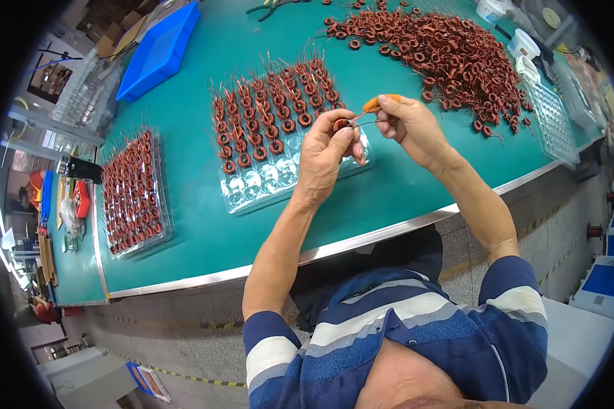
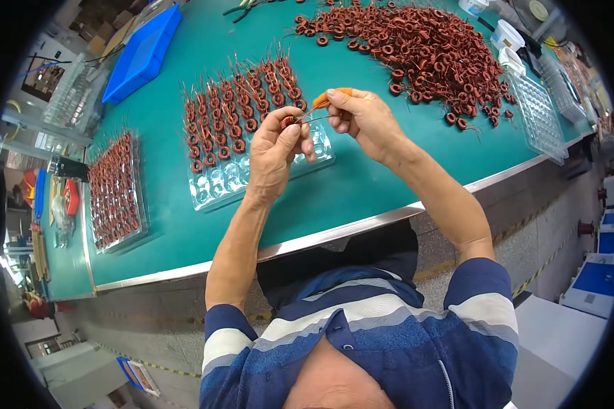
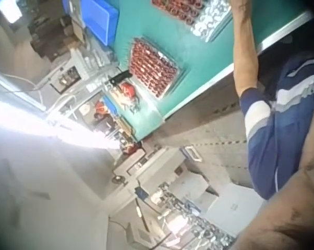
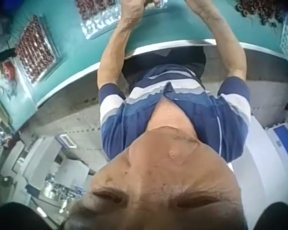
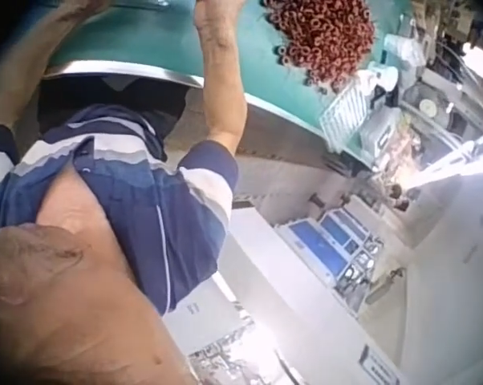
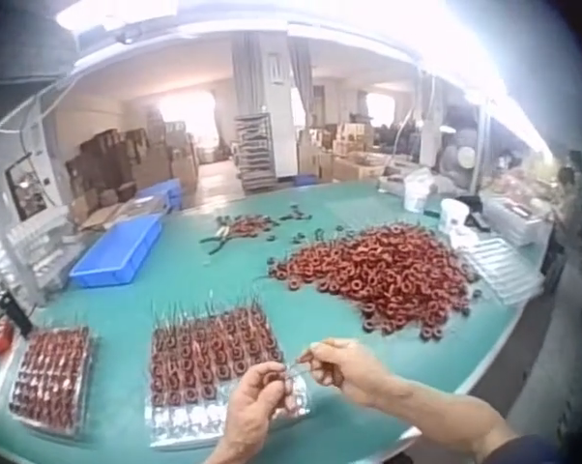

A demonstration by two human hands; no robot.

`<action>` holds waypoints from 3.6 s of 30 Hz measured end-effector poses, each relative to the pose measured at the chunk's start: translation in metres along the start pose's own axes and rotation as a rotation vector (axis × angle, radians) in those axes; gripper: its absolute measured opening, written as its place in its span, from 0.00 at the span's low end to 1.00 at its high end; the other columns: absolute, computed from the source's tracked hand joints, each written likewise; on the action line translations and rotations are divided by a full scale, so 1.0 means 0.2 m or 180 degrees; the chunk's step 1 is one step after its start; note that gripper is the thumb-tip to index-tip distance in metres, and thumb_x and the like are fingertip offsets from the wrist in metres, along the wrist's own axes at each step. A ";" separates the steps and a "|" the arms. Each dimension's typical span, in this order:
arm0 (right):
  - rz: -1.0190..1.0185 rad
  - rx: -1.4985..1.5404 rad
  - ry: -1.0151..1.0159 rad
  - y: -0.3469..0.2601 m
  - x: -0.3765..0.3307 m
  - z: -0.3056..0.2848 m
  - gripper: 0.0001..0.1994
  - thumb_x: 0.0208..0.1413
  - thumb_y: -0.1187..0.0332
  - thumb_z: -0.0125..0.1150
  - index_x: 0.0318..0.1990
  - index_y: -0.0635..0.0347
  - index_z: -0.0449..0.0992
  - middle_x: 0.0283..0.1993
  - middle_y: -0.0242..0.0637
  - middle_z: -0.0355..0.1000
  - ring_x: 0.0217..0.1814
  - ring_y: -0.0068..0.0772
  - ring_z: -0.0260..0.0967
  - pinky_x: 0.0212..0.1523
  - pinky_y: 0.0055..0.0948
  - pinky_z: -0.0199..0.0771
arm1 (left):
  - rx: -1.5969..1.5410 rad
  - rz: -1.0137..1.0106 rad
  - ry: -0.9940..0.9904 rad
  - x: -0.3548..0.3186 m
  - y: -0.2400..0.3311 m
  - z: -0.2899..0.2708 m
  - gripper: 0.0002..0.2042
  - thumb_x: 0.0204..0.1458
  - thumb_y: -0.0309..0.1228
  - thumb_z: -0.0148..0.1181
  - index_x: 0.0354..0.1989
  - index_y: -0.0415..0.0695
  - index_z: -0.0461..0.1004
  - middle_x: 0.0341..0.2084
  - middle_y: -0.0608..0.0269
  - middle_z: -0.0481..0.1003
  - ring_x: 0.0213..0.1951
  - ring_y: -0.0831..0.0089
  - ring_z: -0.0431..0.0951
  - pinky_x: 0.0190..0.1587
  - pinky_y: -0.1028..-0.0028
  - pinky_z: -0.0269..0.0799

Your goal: Manually threading wires through small toroidal cores and placing the finished components into a plastic tray.

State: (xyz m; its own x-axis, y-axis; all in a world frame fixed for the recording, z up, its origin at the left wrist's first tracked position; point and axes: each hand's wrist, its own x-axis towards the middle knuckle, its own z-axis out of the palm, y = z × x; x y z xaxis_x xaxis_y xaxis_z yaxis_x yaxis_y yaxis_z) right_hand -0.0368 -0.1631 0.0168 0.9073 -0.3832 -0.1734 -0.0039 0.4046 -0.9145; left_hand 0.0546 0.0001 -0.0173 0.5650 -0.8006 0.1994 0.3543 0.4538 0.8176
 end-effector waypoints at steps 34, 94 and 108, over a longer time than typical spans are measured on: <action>-0.0447 -0.0616 0.0322 0.19 -0.07 -0.08 0.14 0.58 0.61 0.58 0.39 0.66 0.73 0.24 0.31 0.70 0.19 0.18 0.67 0.16 0.17 0.63 | 0.1575 -0.0869 -0.0370 0.02 0.02 -0.03 0.11 0.60 0.30 0.51 0.46 0.36 0.69 0.27 0.63 0.71 0.25 0.75 0.72 0.28 0.77 0.70; -0.0223 -0.1973 0.0530 0.09 -0.06 0.08 0.10 0.53 0.65 0.58 0.31 0.65 0.75 0.20 0.29 0.69 0.19 0.17 0.64 0.20 0.17 0.61 | 0.4799 0.1933 -0.0400 0.00 -0.09 -0.04 0.08 0.49 0.24 0.57 0.36 0.41 0.66 0.28 0.57 0.67 0.32 0.62 0.71 0.36 0.66 0.69; -0.0155 -0.1175 0.0622 0.16 -0.04 0.11 0.09 0.50 0.67 0.59 0.30 0.66 0.75 0.21 0.31 0.69 0.18 0.19 0.63 0.18 0.19 0.60 | 0.4090 0.1264 0.0095 -0.02 -0.07 -0.02 0.11 0.48 0.24 0.62 0.38 0.41 0.66 0.28 0.57 0.72 0.30 0.64 0.75 0.33 0.68 0.72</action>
State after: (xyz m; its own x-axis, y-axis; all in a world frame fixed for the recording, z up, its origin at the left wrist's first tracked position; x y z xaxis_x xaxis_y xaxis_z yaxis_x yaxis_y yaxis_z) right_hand -0.0344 -0.1285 -0.0033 0.8134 -0.5591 -0.1603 -0.1456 0.0711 -0.9868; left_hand 0.0504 -0.0011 -0.0330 0.4874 -0.6853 0.5412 -0.7714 -0.0475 0.6346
